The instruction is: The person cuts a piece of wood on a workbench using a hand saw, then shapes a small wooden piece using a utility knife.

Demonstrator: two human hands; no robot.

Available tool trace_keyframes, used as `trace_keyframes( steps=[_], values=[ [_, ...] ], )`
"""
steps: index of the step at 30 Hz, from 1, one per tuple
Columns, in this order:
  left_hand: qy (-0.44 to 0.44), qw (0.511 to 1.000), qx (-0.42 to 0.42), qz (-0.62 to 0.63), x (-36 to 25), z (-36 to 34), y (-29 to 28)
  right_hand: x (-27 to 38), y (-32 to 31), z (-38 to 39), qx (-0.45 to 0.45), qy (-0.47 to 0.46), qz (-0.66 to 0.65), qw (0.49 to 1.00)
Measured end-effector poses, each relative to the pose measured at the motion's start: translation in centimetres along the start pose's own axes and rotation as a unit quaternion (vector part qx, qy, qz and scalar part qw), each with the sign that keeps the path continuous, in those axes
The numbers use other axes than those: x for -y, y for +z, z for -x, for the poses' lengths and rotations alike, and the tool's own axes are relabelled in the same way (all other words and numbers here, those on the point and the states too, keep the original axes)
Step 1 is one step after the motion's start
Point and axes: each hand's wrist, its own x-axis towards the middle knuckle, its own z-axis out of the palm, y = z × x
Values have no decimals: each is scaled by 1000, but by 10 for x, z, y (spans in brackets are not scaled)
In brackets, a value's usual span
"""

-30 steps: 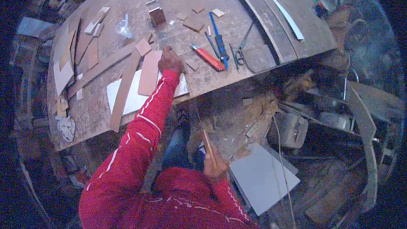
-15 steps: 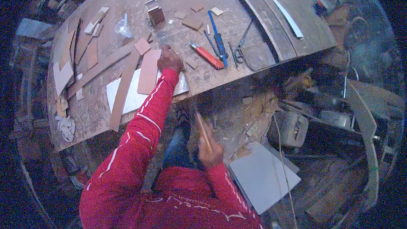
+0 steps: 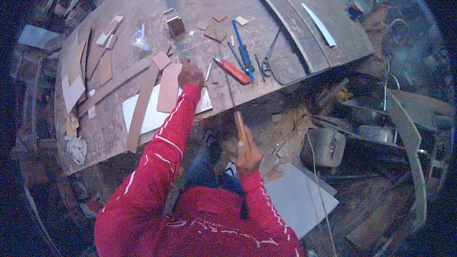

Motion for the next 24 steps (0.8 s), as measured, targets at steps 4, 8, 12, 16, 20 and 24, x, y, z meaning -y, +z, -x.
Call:
trace_keyframes(
  steps=[4, 8, 12, 16, 20, 24],
  values=[
    [51, 997, 55, -33, -43, -15, -13, -16, 6, -63, -82, -172, 96, 977],
    [-21, 975, 207, -76, -44, -63, -22, -9, 21, -115, -4, -61, 206, 977],
    [19, 966, 237, -99, -36, -83, -3, -28, 41, -166, -33, -193, 319, 927],
    [64, 962, 232, -130, -35, -95, 8, -64, 54, -185, 14, -126, 424, 897],
    [204, 972, 36, -114, -36, -98, 3, -62, 64, -200, 13, -132, 466, 875],
    [148, 980, 132, -34, -56, -82, -19, -73, 63, -216, -10, -220, 431, 875]
  ],
)
